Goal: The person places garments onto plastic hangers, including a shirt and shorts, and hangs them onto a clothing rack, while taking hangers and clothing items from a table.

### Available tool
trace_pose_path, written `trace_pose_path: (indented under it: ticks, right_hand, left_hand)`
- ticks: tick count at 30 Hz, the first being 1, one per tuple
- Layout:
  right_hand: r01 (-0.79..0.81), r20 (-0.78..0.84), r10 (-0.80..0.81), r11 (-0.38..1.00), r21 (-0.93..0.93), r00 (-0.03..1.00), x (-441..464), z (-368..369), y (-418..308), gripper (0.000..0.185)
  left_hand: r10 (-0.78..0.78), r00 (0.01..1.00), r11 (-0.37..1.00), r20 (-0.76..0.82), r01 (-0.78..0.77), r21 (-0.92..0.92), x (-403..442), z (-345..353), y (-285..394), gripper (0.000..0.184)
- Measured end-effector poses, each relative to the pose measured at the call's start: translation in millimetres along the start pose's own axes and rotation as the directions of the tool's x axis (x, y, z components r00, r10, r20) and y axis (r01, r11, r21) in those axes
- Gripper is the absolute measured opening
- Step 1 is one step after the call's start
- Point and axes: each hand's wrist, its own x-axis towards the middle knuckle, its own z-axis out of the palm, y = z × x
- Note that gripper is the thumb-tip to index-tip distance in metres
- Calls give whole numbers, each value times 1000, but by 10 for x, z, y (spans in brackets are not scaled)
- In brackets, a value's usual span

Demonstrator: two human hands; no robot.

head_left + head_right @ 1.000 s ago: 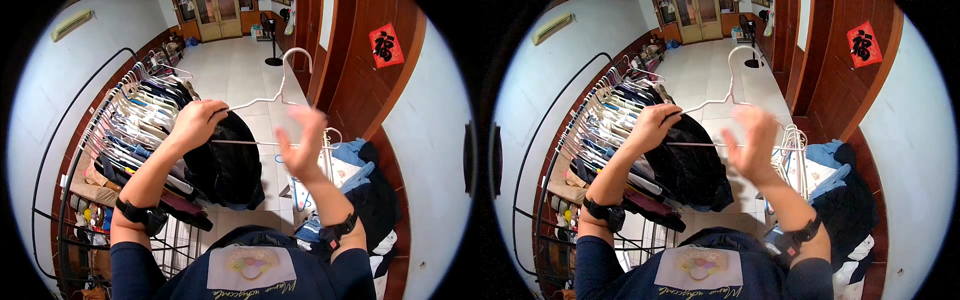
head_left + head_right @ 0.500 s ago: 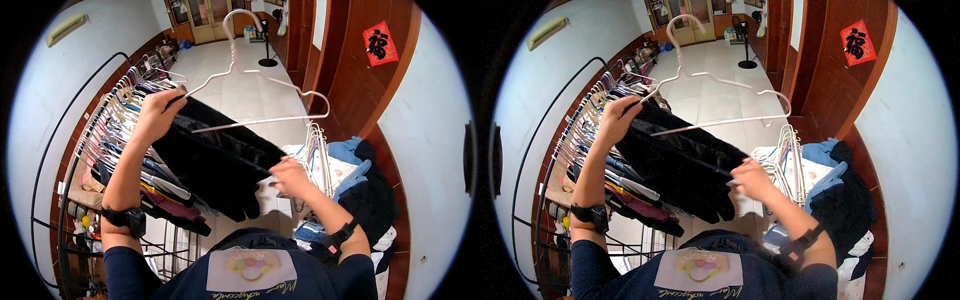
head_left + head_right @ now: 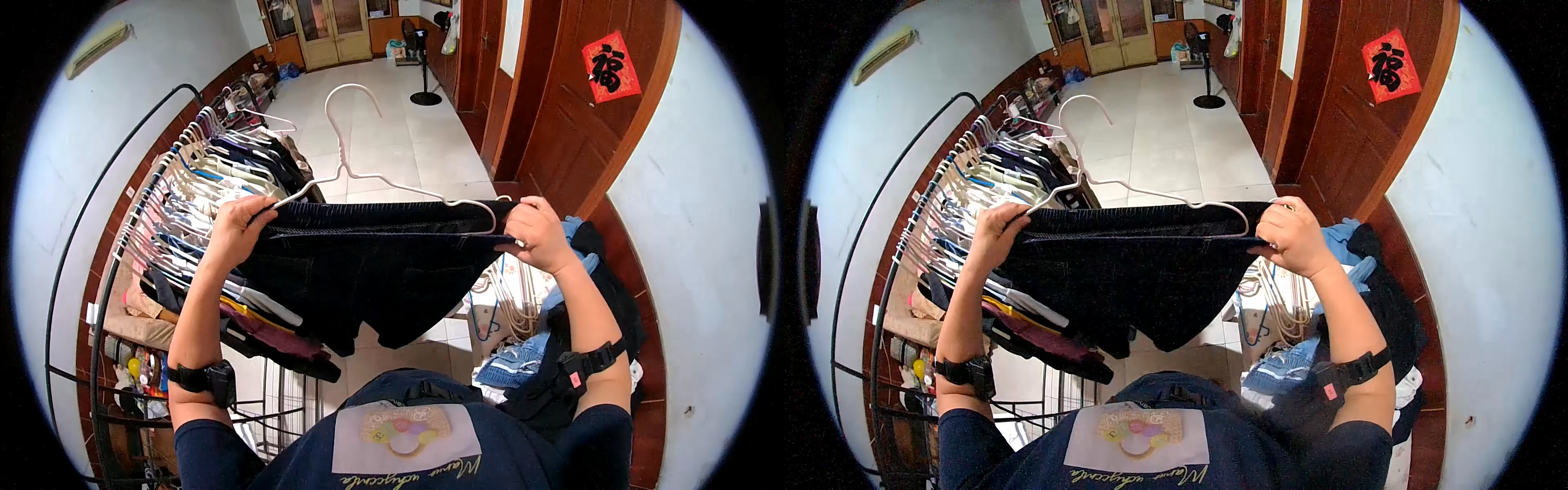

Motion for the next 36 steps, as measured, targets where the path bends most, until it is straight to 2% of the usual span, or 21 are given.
trace_pose_path:
  ticks: [4,6,8,11,13,14,16,18,20,22,23,24,25,26,27,28,30,31,32,33,36]
  right_hand:
    - [27,-40,-23,995,91,999,296,-105,16,31]
    - [-108,5,111,958,266,994,482,-140,9,30]
    - [-80,-127,144,908,411,981,676,-193,-73,30]
    - [-113,-220,228,893,435,949,837,-135,-120,26]
    - [-236,-261,372,870,433,891,947,-144,-206,24]
    - [-230,-260,366,871,435,894,943,-140,-197,24]
    - [-255,-116,343,849,462,932,884,-134,-123,22]
    - [-195,-144,326,807,557,934,859,-151,-65,17]
    - [-289,-51,400,738,610,915,792,-141,28,15]
    - [-317,-15,417,714,625,909,799,-144,62,13]
    - [-351,35,435,673,651,900,795,-154,80,13]
    - [-387,85,454,630,673,887,797,-180,81,13]
    - [-468,192,500,514,718,844,830,-259,47,17]
    - [-471,189,506,515,716,841,818,-266,57,17]
    - [-429,182,503,434,792,845,805,-275,74,21]
    - [-380,173,501,347,858,848,790,-292,83,25]
    - [-371,183,488,321,872,853,730,-315,105,35]
    - [-351,214,403,307,885,890,678,-286,137,36]
    - [-334,242,312,288,897,919,636,-265,157,38]
    - [-344,257,257,396,851,932,639,-345,115,42]
    - [-432,353,261,387,815,899,569,-437,178,40]
  left_hand:
    - [-7,997,1000,73,8,-1,41,62,80,16]
    - [-20,998,1000,55,19,17,95,112,127,16]
    - [-74,997,994,-16,73,-76,113,151,123,15]
    - [-81,994,985,-78,68,-159,132,162,138,15]
    - [-80,991,983,-104,61,-175,128,198,130,15]
    - [-76,989,980,-129,50,-191,117,219,109,15]
    - [-86,982,978,-169,51,-201,77,268,-3,16]
    - [-327,927,885,-183,233,-404,31,289,-163,19]
    - [-302,927,880,-220,183,-438,-20,303,-215,25]
    - [-276,956,845,-104,190,-499,-48,288,-231,30]
    - [-303,953,730,19,245,-638,-67,277,-218,42]
    - [-302,953,730,18,243,-638,-68,218,-142,42]
    - [-139,990,827,-9,111,-551,-59,151,-54,51]
    - [32,999,889,-17,-37,-457,-51,130,-3,62]
    - [27,999,888,24,-13,-461,-53,122,-4,77]
    - [64,998,890,19,-49,-454,-71,118,16,67]
    - [-46,998,917,31,54,-395,-110,103,71,48]
    - [-105,994,918,-30,85,-387,-109,121,105,27]
    - [-71,996,940,-51,50,-337,-113,113,38,14]
    - [-63,997,952,-44,47,-302,-119,71,46,12]
    - [-12,998,969,-67,-5,-248,-124,-8,28,9]
